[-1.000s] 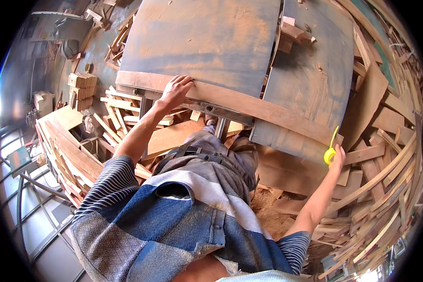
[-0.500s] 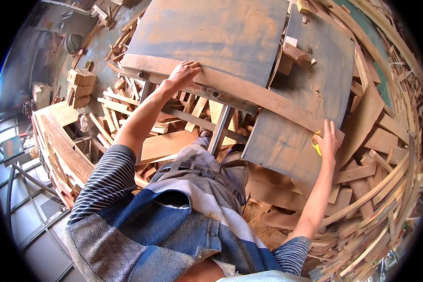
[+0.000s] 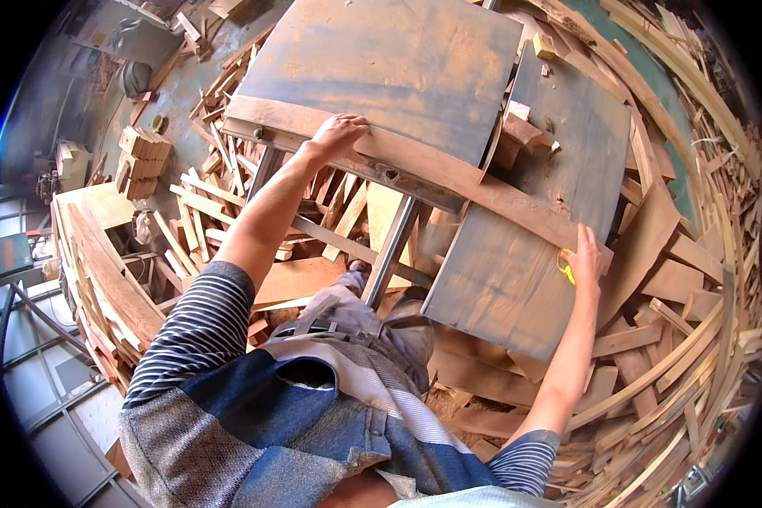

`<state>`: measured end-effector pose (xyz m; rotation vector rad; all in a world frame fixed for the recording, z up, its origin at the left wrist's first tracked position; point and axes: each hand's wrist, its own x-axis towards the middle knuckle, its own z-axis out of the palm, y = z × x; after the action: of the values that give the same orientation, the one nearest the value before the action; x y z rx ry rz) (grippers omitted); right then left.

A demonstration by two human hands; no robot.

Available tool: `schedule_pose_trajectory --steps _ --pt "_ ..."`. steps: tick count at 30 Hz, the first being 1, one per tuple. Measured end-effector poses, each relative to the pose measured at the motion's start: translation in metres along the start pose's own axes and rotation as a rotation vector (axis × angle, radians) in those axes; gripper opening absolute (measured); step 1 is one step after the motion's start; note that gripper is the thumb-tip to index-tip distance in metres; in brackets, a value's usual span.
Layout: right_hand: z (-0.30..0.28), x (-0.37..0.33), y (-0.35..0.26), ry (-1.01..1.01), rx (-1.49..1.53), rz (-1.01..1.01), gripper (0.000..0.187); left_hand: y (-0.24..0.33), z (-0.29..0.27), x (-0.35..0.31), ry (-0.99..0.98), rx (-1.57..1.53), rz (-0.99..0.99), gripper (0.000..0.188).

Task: The person measures a curved wooden plank and several straight wooden pieces on a workbench using a yellow tape measure, extending and retracting the tape to check different dimensions.

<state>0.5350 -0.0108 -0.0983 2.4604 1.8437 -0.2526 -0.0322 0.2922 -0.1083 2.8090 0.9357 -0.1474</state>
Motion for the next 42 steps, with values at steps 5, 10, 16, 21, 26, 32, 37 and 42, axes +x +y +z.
schedule_pose_trajectory --steps 5,10,16,21,26,32,37,42 --pt "-0.005 0.012 -0.002 -0.015 0.035 0.000 0.080 -0.002 -0.006 0.008 -0.035 -0.019 -0.044 0.064" --pt "-0.016 0.017 -0.012 -0.014 0.027 0.004 0.079 -0.010 0.003 0.011 -0.009 -0.017 -0.058 0.066" --pt "-0.019 0.022 -0.009 -0.047 0.030 0.039 0.077 -0.017 0.004 0.032 -0.053 0.006 -0.073 0.069" --pt "-0.016 0.014 -0.010 -0.038 0.035 0.012 0.072 -0.018 -0.002 0.041 -0.051 0.006 -0.091 0.068" --pt "-0.033 -0.039 -0.029 -0.147 0.059 0.149 0.075 -0.014 0.000 0.039 -0.039 -0.032 -0.094 0.070" --pt "0.015 -0.187 -0.017 -0.090 0.218 0.315 0.077 0.003 0.008 0.011 -0.040 -0.009 -0.103 0.073" --pt "0.053 -0.323 -0.055 0.029 0.462 0.510 0.076 0.010 0.028 -0.030 -0.034 -0.006 -0.115 0.075" --pt "0.066 -0.386 -0.128 0.060 0.826 0.607 0.071 0.034 0.024 -0.057 -0.022 -0.024 -0.104 0.071"
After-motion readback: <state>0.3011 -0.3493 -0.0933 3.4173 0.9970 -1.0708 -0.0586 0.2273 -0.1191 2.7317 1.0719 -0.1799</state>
